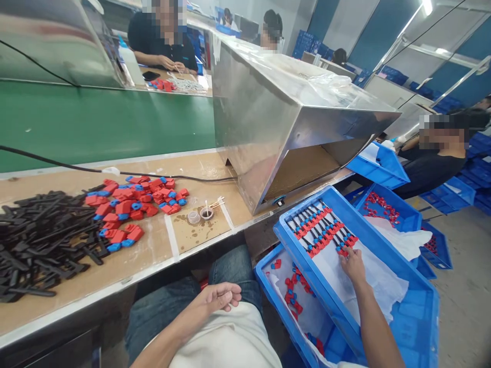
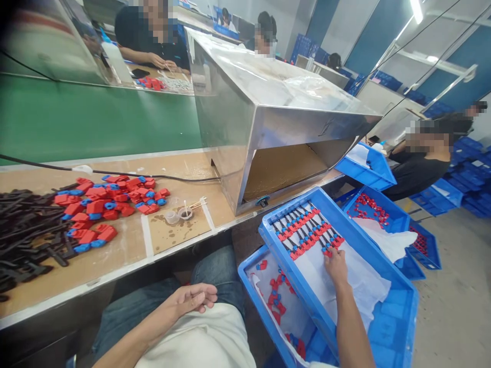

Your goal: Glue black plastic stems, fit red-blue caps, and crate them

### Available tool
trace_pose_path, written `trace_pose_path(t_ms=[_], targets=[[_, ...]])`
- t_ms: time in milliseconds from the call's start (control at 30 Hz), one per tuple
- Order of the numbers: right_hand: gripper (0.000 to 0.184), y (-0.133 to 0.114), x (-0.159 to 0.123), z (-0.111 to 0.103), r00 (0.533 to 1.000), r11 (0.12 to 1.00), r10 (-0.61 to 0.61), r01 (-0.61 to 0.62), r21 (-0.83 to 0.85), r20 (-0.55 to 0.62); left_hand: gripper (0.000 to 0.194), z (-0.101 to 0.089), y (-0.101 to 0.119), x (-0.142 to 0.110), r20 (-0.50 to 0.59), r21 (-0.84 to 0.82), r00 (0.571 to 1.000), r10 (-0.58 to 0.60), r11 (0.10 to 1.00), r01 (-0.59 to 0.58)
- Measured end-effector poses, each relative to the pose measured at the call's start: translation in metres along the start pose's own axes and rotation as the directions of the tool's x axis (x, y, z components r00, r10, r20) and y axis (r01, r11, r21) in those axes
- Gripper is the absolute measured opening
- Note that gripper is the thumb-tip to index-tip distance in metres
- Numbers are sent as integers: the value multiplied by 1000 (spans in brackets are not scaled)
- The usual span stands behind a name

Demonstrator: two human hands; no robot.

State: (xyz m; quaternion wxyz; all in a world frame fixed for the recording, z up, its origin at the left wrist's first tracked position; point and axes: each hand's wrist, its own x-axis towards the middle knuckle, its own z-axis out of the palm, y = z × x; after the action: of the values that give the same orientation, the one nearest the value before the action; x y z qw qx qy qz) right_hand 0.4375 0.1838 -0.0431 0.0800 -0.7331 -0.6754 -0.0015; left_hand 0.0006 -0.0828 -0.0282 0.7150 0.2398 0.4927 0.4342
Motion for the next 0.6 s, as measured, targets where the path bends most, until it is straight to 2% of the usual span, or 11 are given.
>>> trace_pose_path(t_ms=[100, 200, 267, 333, 367, 400, 433, 467, 533, 567, 600], targets=[[31, -6, -4, -26, 996, 997, 75, -74, 34, -57, 64, -11, -10, 1, 0, 40, 1000, 8, 999, -8], [40, -28, -24, -57, 987, 995, 60, -48, 84, -147, 71, -30, -21, 0, -116, 97, 992, 58, 994, -47], [47, -59, -48, -72, 982, 987, -35, 63, 149, -183, 73, -44, -25, -8, -245, 183, 962, 118, 980, -73], [49, -100, -77, -78, 945, 922, -106, 210, 324, -310, 61, -60, -26, -24, -366, 330, 909, 201, 941, -75], [48, -121, -92, -77, 947, 868, -167, 274, 414, -275, 54, -69, -27, -36, -426, 408, 874, 232, 912, -43], [45, -142, -107, -74, 942, 801, -284, 335, 496, -177, 47, -77, -28, -49, -456, 501, 851, 261, 865, 3], [41, -162, -123, -67, 892, 719, -448, 402, 567, -63, 42, -84, -29, -64, -453, 605, 846, 280, 794, 61], [39, -180, -138, -57, 791, 633, -609, 443, 634, 55, 37, -89, -31, -78, -429, 688, 863, 267, 716, 121], [36, -213, -166, -31, 516, 517, -818, 462, 720, 256, 33, -91, -37, -102, -397, 790, 893, 213, 573, 215], [36, -227, -178, -17, 384, 486, -865, 474, 734, 325, 32, -88, -40, -110, -392, 818, 901, 188, 518, 248], [36, -240, -186, -3, 280, 466, -885, 497, 732, 372, 31, -84, -43, -116, -395, 835, 902, 174, 478, 273]])
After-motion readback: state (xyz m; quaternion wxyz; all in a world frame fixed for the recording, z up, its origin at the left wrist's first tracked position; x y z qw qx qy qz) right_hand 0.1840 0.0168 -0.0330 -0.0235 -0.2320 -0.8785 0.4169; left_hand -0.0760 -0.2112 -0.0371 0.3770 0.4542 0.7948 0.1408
